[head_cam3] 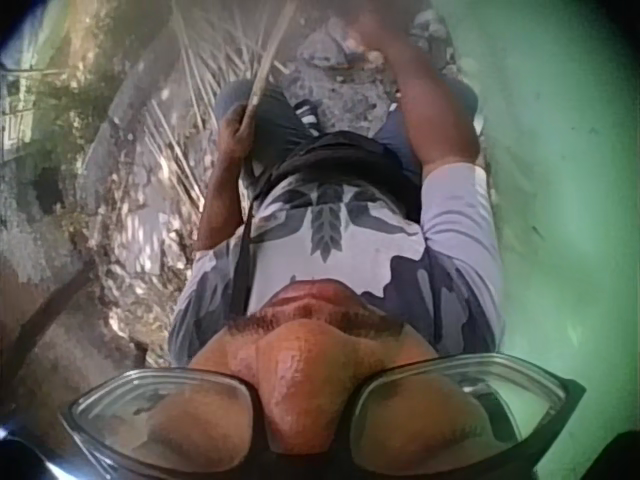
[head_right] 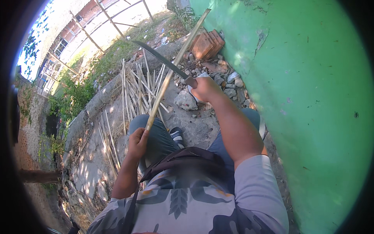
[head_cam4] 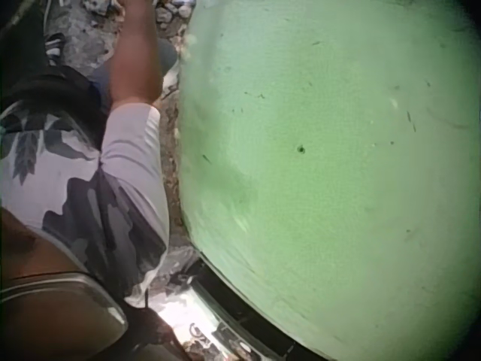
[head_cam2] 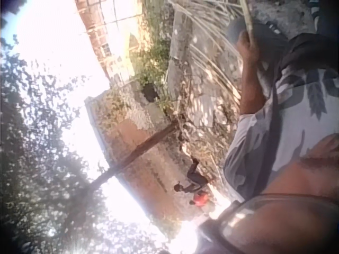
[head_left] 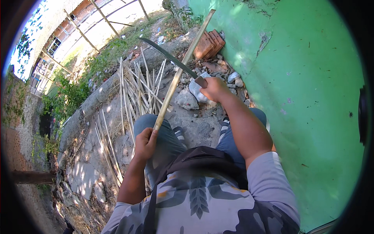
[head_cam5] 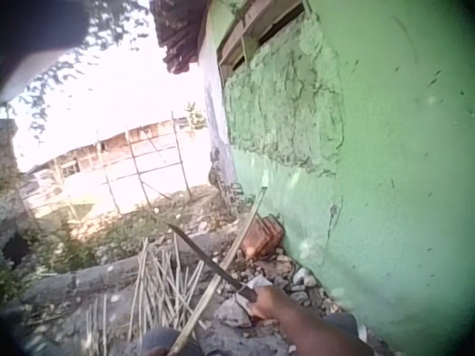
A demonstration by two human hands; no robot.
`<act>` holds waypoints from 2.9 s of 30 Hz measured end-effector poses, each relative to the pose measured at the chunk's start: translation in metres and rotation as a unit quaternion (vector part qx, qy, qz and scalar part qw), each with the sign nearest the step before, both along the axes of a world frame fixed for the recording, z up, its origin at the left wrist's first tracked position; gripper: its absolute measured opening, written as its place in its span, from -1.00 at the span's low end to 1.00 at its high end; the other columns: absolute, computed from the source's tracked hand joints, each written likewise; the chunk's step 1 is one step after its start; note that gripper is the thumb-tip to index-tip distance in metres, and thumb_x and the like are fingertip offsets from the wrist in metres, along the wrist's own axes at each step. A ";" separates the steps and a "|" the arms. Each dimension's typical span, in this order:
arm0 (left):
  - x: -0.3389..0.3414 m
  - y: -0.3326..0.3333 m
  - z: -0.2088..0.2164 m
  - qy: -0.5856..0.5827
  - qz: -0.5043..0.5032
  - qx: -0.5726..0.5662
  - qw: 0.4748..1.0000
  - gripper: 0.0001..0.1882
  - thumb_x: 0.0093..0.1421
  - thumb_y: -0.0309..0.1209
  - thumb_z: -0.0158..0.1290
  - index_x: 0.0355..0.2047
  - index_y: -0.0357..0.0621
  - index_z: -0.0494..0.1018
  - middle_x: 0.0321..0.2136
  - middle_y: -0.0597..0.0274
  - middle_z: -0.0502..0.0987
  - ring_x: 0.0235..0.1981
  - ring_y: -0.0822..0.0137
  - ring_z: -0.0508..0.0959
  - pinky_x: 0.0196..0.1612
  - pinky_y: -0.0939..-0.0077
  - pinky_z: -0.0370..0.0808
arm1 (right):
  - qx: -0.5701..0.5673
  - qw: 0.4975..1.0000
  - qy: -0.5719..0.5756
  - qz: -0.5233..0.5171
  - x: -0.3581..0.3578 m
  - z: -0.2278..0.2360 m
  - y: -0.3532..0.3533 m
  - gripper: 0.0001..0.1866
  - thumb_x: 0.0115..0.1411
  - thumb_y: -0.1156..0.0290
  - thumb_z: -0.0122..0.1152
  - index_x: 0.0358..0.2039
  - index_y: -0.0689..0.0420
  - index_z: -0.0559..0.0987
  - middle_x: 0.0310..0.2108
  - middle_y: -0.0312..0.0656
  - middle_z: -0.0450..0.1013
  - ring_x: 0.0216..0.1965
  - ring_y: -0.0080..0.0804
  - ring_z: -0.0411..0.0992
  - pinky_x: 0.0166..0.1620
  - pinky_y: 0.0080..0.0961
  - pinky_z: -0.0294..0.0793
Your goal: The person scrapes a thin bamboo strip using a machete, places it down, and picks up a wider bamboo strip to scrape it with the machete.
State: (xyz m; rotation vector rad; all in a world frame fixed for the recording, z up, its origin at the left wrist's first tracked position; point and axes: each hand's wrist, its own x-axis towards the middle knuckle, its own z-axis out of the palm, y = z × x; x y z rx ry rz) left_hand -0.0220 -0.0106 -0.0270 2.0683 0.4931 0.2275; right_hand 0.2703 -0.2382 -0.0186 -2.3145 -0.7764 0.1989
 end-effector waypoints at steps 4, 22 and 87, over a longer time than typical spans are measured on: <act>0.001 -0.002 0.000 0.000 0.023 0.013 1.000 -0.73 0.42 -0.30 0.04 -0.27 -0.30 0.52 -0.59 0.43 0.40 -0.54 0.61 0.32 -0.47 0.56 0.30 | -0.035 0.997 -0.023 0.065 -0.023 0.009 0.014 -0.79 0.11 0.24 0.22 -0.28 0.01 0.66 -0.34 0.00 0.60 -0.20 0.10 0.56 -0.11 -0.06 0.54; 0.003 -0.005 0.001 0.008 0.025 0.023 0.999 -0.73 0.41 -0.30 0.07 -0.29 -0.31 0.52 -0.62 0.40 0.40 -0.57 0.59 0.31 -0.51 0.54 0.30 | -0.035 0.999 -0.036 -0.002 -0.008 -0.003 0.005 -0.75 0.14 0.19 0.21 -0.24 0.02 0.66 -0.27 -0.02 0.62 -0.17 0.08 0.57 -0.10 -0.07 0.56; 0.003 -0.002 0.006 0.007 -0.023 0.043 0.999 -0.74 0.40 -0.32 0.06 -0.34 -0.29 0.50 -0.64 0.41 0.36 -0.57 0.59 0.28 -0.50 0.55 0.26 | -0.051 0.992 -0.098 0.057 -0.011 -0.002 0.010 -0.77 0.14 0.15 0.22 -0.34 0.01 0.65 -0.36 -0.02 0.60 -0.27 0.10 0.57 -0.17 -0.03 0.55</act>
